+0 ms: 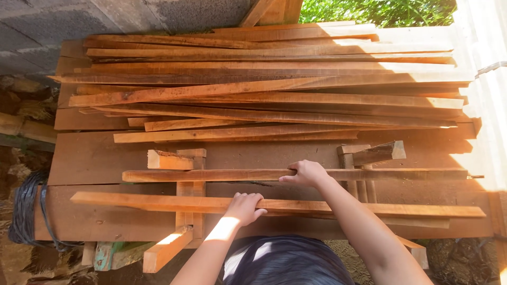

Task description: The person stacks thin wooden planks onto a wooden workbench outdoors. They pick up planks from a pile and arrange them in a neat stack on the table, occasionally adjusting the alignment of the wood.

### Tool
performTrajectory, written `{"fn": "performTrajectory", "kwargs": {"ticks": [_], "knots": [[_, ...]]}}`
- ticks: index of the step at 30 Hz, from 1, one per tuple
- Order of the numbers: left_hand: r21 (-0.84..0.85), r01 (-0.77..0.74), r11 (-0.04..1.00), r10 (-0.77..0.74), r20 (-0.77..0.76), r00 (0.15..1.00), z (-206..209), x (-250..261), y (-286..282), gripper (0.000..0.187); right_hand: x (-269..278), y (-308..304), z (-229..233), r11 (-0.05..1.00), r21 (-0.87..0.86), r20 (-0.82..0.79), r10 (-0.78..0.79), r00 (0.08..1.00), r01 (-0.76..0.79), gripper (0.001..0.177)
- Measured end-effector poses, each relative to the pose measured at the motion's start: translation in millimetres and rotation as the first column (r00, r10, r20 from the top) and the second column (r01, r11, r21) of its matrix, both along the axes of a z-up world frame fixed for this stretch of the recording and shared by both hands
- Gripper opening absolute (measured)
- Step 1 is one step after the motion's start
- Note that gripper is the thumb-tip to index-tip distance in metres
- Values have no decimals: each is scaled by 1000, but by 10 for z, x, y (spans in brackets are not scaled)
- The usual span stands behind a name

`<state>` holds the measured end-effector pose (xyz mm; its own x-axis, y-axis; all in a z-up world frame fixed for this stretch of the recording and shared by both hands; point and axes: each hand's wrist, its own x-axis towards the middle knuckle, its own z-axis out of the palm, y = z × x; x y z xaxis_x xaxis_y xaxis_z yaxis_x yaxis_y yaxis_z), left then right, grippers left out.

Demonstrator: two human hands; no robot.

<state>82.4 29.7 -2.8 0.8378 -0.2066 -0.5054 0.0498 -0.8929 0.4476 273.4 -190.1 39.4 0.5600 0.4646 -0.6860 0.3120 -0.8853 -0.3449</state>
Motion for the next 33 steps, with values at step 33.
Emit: {"fn": "performTrajectory", "kwargs": {"ticks": [33], "knots": [[-20, -108, 994, 108, 325, 939, 169, -486, -263, 54, -431, -136, -150, 994, 68, 34, -91, 995, 88, 68]]}}
